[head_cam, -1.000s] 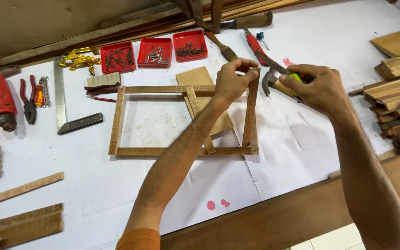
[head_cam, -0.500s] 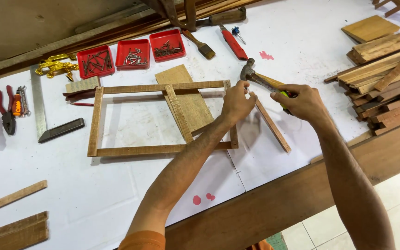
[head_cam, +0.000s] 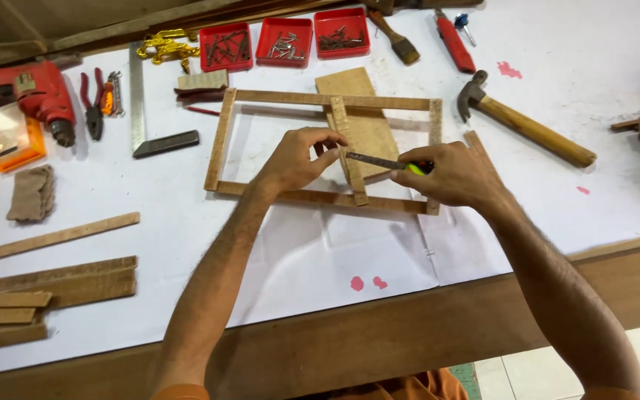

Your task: The person assembles a wooden frame on a workbench. They measure a wood strip with a tape measure and steel ruler, mark it with a pencil, position the strip across the frame, and hammer nails to fasten the pieces together, adjusting the frame parts as they work.

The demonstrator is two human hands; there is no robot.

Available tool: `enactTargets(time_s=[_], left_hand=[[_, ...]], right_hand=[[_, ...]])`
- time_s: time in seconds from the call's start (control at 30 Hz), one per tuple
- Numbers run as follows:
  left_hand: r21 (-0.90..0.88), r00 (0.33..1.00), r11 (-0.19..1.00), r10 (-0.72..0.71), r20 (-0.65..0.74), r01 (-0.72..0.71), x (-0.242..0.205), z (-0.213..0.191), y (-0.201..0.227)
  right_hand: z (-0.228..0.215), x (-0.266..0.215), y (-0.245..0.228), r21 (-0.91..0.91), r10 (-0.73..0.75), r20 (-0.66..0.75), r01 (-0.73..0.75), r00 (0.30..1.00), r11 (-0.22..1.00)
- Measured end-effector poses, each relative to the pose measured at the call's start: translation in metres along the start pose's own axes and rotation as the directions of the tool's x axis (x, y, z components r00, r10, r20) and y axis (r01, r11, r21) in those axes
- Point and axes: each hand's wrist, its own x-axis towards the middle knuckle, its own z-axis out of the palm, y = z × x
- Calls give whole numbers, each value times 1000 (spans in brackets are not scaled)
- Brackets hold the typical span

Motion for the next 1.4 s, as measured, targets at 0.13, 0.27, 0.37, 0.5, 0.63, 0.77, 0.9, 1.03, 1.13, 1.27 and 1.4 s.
enactTargets(time_s=[0.13, 0.27, 0.37, 0.5, 0.63, 0.77, 0.9, 1.03, 1.13, 1.27, 1.4], left_hand=[[75, 997, 997, -10, 81, 4, -32, -16, -12], [136, 984, 991, -30, 178, 5, -45, -14, -26], [153, 977, 988, -31, 210, -1, -47, -6, -37], [145, 964, 989, -56, 261, 18, -44, -4, -42], [135, 951, 988, -114, 288, 77, -43, -3, -45], [94, 940, 986, -161, 300, 139, -42, -1, -51], [54, 946, 991, -132, 296, 121, -42, 0, -57], [44, 955, 995, -94, 280, 85, -42, 2, -66], [42, 961, 997, -66, 267, 57, -44, 3, -67], [31, 968, 999, -34, 249, 27, -45, 5, -68], [25, 972, 1000, -16, 235, 10, -47, 6, -69]], right_hand=[[35, 15, -10, -40, -96, 37, 97, 995, 994], [46, 12, -27, -154, -68, 111, 85, 992, 984], [53, 13, -23, -209, -16, 145, 46, 989, 977], [56, 11, -24, -231, 11, 162, 27, 987, 973], [59, 12, -23, -210, 10, 157, 23, 988, 977], [59, 9, -25, -191, -10, 148, 38, 989, 981], [58, 5, -27, -199, -4, 140, 32, 990, 979], [60, 6, -22, -180, -48, 119, 69, 992, 981], [59, -4, -26, -143, -89, 98, 102, 991, 984], [65, -10, -21, -146, -127, 41, 132, 991, 980], [72, -9, -13, -172, -226, -35, 217, 973, 961]])
